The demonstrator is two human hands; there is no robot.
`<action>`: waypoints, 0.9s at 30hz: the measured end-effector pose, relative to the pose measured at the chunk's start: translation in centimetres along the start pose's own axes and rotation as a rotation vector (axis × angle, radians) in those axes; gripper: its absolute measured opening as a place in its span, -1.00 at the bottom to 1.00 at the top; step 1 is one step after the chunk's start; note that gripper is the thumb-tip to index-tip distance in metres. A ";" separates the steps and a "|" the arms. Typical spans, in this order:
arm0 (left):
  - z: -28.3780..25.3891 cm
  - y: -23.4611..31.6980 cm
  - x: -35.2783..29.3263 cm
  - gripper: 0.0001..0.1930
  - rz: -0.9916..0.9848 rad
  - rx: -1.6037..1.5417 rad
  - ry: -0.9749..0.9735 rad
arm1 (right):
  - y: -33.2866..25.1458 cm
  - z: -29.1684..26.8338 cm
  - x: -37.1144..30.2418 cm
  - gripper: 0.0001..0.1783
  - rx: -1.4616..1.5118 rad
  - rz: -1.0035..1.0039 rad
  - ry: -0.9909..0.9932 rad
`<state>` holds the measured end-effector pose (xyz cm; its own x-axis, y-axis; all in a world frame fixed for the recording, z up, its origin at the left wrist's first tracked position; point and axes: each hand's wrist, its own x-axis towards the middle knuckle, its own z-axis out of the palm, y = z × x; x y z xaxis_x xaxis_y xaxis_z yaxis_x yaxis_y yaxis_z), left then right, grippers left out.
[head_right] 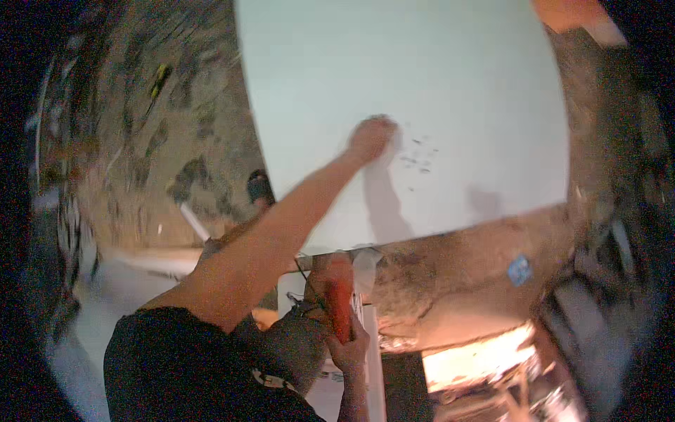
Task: The person assembles a large white structure by aligning panels with another person and driving screws into the edges using an electric drill.
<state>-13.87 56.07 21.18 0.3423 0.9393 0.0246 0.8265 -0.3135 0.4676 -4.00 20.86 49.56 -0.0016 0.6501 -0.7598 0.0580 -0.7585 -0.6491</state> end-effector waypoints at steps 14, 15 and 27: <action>-3.5 0.5 -10.9 -0.87 -0.231 -0.463 0.371 | -0.8 -1.7 4.7 -0.72 -0.410 0.071 0.042; -3.8 -0.2 -13.0 -0.84 -0.343 -0.602 0.459 | -2.4 -0.5 5.1 -0.71 -0.397 0.142 0.064; -4.2 0.5 -26.1 -0.67 -0.891 -0.931 0.490 | -6.2 -1.8 6.7 -0.82 -0.666 0.256 -0.011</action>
<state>-24.25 31.95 24.46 -0.4915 0.7847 -0.3777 0.0132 0.4403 0.8978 -2.61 30.04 48.58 0.0836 0.4520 -0.8881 0.6558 -0.6960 -0.2925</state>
